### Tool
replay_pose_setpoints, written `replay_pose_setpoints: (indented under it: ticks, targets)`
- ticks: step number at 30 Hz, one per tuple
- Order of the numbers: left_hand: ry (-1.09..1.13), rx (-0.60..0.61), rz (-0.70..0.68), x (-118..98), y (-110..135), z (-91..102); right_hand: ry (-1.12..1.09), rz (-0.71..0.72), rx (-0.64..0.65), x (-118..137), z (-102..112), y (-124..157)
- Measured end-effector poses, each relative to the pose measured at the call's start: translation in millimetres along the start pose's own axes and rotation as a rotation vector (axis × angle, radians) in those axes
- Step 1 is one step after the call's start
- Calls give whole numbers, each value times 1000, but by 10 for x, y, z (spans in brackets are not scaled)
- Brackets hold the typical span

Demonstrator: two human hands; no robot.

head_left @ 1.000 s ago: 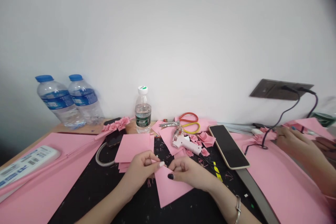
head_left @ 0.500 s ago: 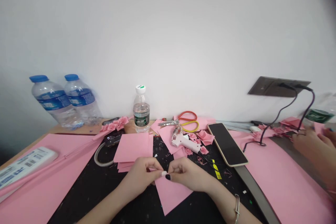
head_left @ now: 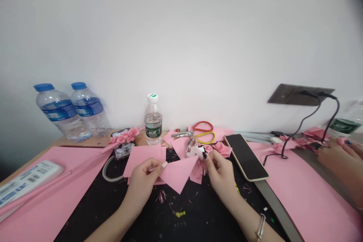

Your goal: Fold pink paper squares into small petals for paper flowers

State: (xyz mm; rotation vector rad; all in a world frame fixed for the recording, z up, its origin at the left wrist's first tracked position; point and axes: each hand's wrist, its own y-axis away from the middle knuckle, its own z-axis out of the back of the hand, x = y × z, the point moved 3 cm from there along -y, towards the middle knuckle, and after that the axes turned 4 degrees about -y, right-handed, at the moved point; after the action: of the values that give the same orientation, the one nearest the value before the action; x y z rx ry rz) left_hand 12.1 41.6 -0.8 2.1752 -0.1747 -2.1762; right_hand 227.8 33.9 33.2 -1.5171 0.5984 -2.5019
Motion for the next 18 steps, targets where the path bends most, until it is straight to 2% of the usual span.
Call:
replay_pose_setpoints:
  ticks: [2,3,5,7,8,10,14,18]
  targets:
    - [39,-15,20,8,3,7,-78,-33,-102,-35,20,4]
    - [46,-12,21,12,7,3,-147,-54,-85,-50,-8,11]
    - [36,13,10,17,11,-16,-293,-98,26,-68,-113,40]
    - [0,52,-9,25,11,-41,-340,-174,183,-78,-242,85]
    - [-30,72,-19,30,10,-53,-356,-207,226,-80,-288,105]
    - [-110,113,-40,39,9,-75,-377,-230,226,-72,-323,125]
    - [-296,234,-94,37,51,-139,-283,-114,205,-6,-297,132]
    - [-378,378,-121,11,133,-217,-122,-11,291,68,-353,222]
